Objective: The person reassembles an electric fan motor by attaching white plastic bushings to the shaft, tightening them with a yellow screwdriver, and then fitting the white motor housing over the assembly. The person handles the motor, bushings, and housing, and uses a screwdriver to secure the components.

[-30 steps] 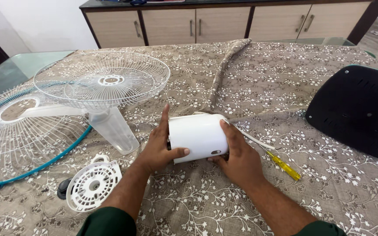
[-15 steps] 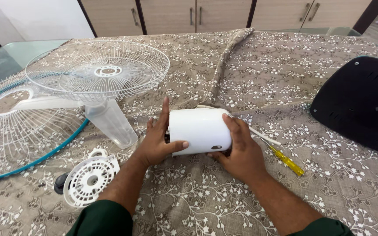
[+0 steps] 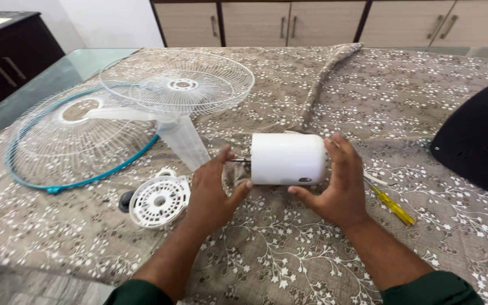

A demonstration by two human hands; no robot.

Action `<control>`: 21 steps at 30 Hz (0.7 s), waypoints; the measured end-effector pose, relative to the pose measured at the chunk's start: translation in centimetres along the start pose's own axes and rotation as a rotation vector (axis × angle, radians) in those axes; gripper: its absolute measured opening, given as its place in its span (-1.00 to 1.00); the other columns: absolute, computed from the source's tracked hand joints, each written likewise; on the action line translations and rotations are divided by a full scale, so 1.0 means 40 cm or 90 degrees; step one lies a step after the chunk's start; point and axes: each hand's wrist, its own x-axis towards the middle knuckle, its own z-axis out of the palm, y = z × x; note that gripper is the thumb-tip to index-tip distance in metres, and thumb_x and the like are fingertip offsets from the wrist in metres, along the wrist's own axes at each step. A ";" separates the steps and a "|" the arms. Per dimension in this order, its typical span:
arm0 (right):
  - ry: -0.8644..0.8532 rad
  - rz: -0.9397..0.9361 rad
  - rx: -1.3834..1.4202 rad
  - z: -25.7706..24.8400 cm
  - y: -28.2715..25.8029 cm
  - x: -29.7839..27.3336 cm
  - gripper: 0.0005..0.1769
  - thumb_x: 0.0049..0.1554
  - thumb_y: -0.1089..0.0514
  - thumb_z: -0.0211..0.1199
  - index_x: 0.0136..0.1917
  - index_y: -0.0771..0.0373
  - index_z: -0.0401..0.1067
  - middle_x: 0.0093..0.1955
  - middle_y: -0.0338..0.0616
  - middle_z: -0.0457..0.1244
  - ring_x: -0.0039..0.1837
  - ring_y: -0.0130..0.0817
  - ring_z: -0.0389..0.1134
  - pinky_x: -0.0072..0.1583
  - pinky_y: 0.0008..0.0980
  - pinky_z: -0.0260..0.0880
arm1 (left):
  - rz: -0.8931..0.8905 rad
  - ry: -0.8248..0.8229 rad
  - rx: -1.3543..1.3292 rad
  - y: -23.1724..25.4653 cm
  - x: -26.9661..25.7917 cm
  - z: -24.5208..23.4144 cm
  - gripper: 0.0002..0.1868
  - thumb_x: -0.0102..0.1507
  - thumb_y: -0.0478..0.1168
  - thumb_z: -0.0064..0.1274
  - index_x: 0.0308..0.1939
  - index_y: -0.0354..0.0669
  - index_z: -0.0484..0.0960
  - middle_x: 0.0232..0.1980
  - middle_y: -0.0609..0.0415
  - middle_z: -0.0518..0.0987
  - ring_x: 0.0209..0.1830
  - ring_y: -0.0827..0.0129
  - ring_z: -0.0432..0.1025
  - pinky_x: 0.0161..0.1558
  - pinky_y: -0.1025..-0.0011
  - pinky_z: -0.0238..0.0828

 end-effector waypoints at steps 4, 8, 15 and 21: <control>0.038 -0.096 0.019 0.021 -0.056 0.000 -0.28 0.13 -0.23 0.40 0.33 0.25 0.27 0.41 0.17 0.15 0.44 0.03 0.19 0.45 0.03 0.22 | -0.038 -0.057 0.118 0.004 -0.070 -0.056 -0.53 0.22 0.08 0.19 0.15 0.02 0.61 0.23 0.08 0.58 0.35 0.21 0.36 0.52 -0.07 -0.15; -0.159 -0.239 0.138 0.053 -0.150 -0.011 -0.62 0.11 -0.07 0.38 0.10 0.16 0.47 0.21 -0.05 0.33 0.30 -0.15 0.33 0.36 -0.08 0.28 | -0.078 -0.038 0.227 -0.029 -0.119 -0.132 -0.67 0.18 0.10 0.21 -0.07 0.11 0.74 0.18 0.24 0.63 0.36 0.38 0.36 0.59 -0.06 -0.23; -0.380 -0.233 0.248 0.120 -0.277 -0.045 -0.52 0.11 -0.14 0.34 0.13 0.24 0.49 0.24 0.07 0.32 0.30 -0.03 0.30 0.32 0.01 0.25 | -0.164 0.031 0.345 -0.138 -0.181 -0.244 -0.11 -0.01 0.29 0.34 0.34 0.07 0.50 0.44 -0.20 0.30 0.49 -0.11 0.05 0.38 -0.12 -0.25; -0.494 -0.123 0.200 0.130 -0.272 -0.068 -0.46 0.14 -0.21 0.27 0.17 0.25 0.47 0.26 0.07 0.30 0.31 -0.07 0.29 0.34 0.01 0.25 | -0.220 0.007 0.349 -0.195 -0.203 -0.222 0.04 -0.08 0.27 0.35 0.42 0.06 0.35 0.44 -0.22 0.30 0.49 -0.12 0.06 0.40 -0.30 -0.40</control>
